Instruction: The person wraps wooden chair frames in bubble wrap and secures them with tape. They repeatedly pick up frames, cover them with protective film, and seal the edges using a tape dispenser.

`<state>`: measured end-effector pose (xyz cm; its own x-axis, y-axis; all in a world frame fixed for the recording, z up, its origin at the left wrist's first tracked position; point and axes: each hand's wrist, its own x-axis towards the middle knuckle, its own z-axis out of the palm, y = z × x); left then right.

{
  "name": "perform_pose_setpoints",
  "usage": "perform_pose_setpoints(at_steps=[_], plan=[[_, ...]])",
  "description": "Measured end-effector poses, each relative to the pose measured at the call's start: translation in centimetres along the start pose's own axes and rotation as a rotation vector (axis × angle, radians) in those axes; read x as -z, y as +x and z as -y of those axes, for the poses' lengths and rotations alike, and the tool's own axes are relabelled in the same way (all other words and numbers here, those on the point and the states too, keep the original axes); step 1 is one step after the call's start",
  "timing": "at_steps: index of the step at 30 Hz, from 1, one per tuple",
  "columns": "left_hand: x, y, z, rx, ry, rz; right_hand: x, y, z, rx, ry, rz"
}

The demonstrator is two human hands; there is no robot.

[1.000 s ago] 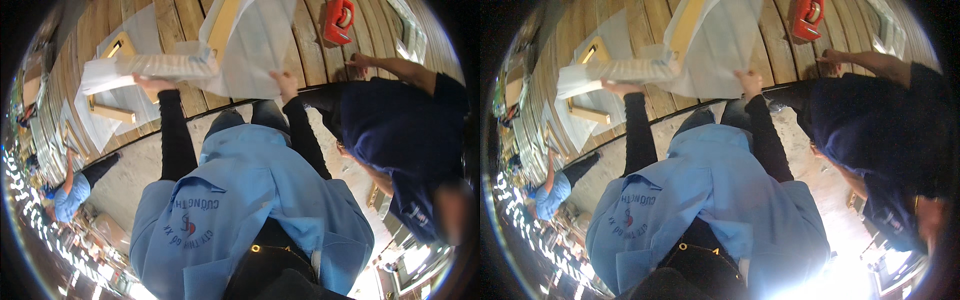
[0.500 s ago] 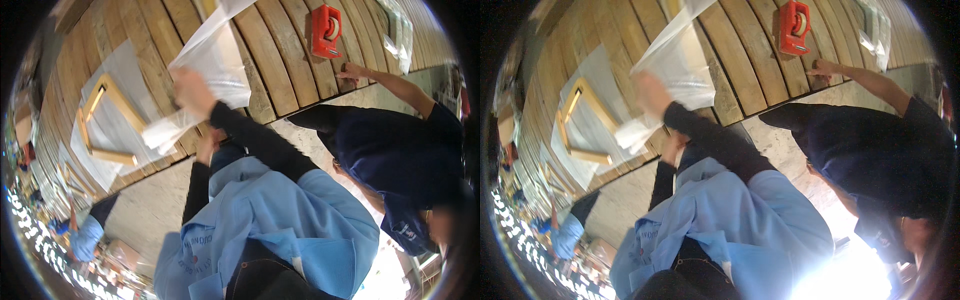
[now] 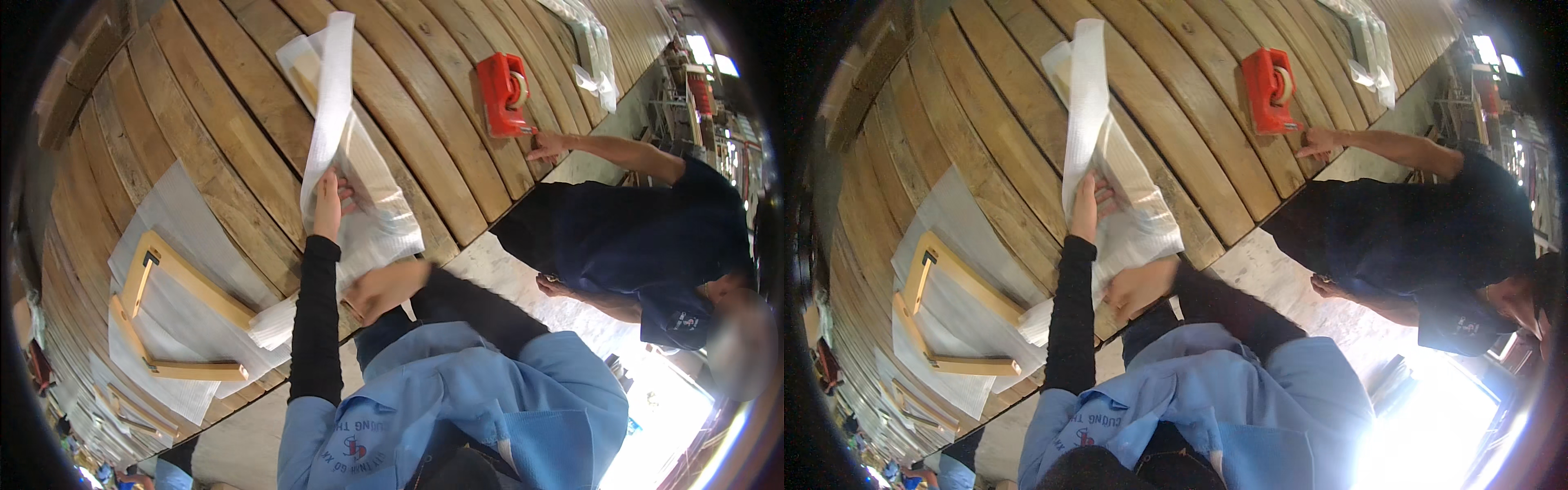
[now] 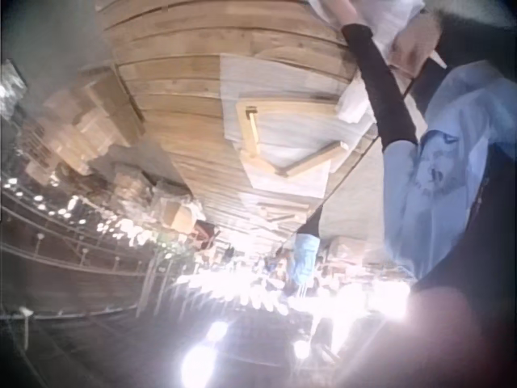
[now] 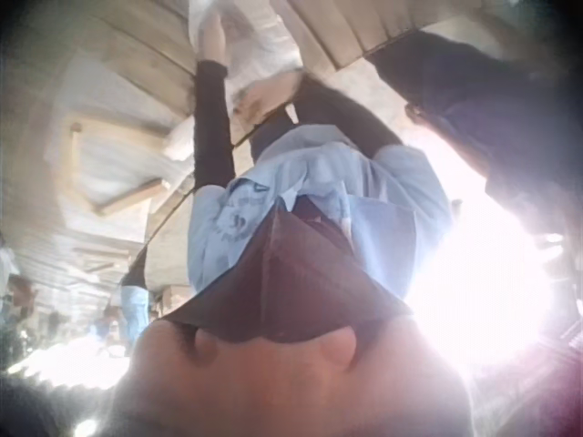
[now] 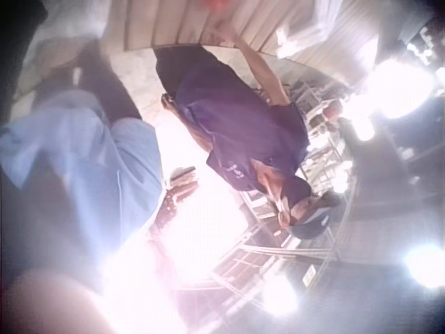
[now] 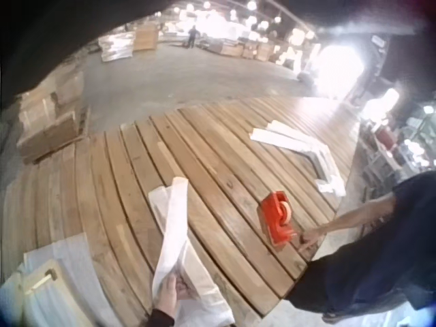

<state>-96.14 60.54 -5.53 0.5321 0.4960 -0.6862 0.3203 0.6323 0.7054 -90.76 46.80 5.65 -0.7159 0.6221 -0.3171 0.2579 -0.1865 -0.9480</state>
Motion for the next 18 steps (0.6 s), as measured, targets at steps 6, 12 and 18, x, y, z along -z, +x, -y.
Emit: perform_pose_setpoints(at_steps=[6, 12, 18], plan=[[-0.5, -0.8, 2.1, -0.089, -0.087, -0.010, 22.0, -1.5, 1.6, -0.721, -0.415, -1.448], [-4.6, -2.9, 0.8, -0.407, 0.301, -0.260, 36.4, 9.3, 1.1, -0.256, -0.569, -0.901], [-4.2, -4.0, -2.0, -0.273, 0.766, -0.357, 28.4, 1.3, -1.2, -0.063, -0.192, -1.337]])
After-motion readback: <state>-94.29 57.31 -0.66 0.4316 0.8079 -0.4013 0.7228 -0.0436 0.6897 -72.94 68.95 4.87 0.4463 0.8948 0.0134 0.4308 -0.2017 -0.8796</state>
